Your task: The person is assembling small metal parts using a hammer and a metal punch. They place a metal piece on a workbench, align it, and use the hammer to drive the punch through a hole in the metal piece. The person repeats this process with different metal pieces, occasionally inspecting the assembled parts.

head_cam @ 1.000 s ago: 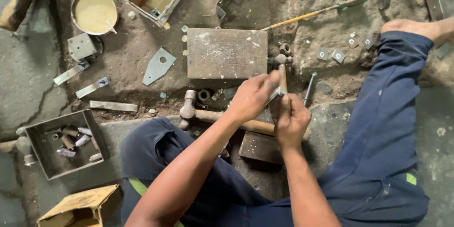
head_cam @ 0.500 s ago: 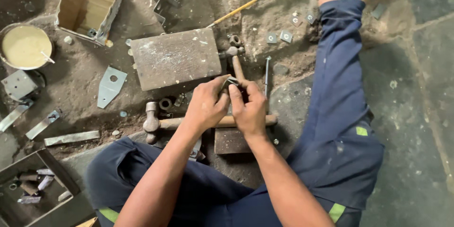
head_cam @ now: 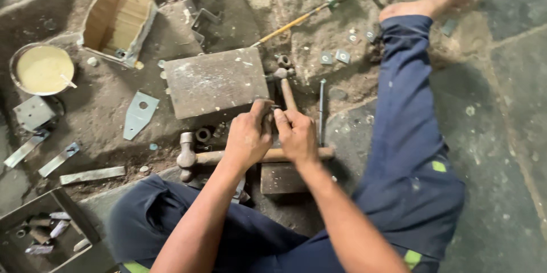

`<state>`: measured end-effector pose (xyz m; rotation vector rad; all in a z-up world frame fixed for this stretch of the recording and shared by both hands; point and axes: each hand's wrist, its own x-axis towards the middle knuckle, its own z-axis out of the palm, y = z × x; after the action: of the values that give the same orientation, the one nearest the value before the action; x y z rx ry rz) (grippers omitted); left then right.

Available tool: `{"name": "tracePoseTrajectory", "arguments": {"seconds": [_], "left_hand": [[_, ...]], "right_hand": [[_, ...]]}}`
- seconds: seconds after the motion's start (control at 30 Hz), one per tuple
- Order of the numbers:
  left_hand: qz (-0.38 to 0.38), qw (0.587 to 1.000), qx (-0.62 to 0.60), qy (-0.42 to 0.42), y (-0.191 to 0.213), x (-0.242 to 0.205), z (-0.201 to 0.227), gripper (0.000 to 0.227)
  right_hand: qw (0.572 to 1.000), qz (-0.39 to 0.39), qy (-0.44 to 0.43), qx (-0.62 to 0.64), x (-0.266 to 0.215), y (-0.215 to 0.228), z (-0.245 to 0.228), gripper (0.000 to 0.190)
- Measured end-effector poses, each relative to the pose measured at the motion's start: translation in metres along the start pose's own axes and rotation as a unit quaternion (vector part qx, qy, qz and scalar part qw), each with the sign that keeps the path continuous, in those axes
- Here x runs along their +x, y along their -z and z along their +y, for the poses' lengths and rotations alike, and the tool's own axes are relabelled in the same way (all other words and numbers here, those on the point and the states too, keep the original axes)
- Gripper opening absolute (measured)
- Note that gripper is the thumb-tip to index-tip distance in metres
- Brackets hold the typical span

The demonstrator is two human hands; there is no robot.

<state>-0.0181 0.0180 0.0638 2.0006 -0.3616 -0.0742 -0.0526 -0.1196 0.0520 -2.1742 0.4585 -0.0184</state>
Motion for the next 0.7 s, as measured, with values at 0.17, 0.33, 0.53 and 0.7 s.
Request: {"name": "tracePoseTrajectory", "arguments": {"seconds": [0.17,0.33,0.53,0.7], "left_hand": [[0.056,0.997,0.000,0.055,0.029,0.018,-0.009,0.017],[0.049,0.996,0.040,0.065,0.053,0.036,-0.020,0.012],[0.071,0.995,0.000,0.070,0.082,0.047,-0.031,0.032],[0.114,0.991,-0.013,0.067,0.088,0.045,-0.032,0.038]], "right_hand": [[0.980,-0.072,0.169,-0.071,0.126,0.006,0.051,0.027],[0.823,0.004,0.342,-0.454,0.312,0.048,0.110,0.049],[0.687,-0.050,0.259,-0.677,0.362,0.078,0.115,0.063],[0.781,-0.029,0.317,-0.537,0.257,0.127,0.080,0.027]]}}
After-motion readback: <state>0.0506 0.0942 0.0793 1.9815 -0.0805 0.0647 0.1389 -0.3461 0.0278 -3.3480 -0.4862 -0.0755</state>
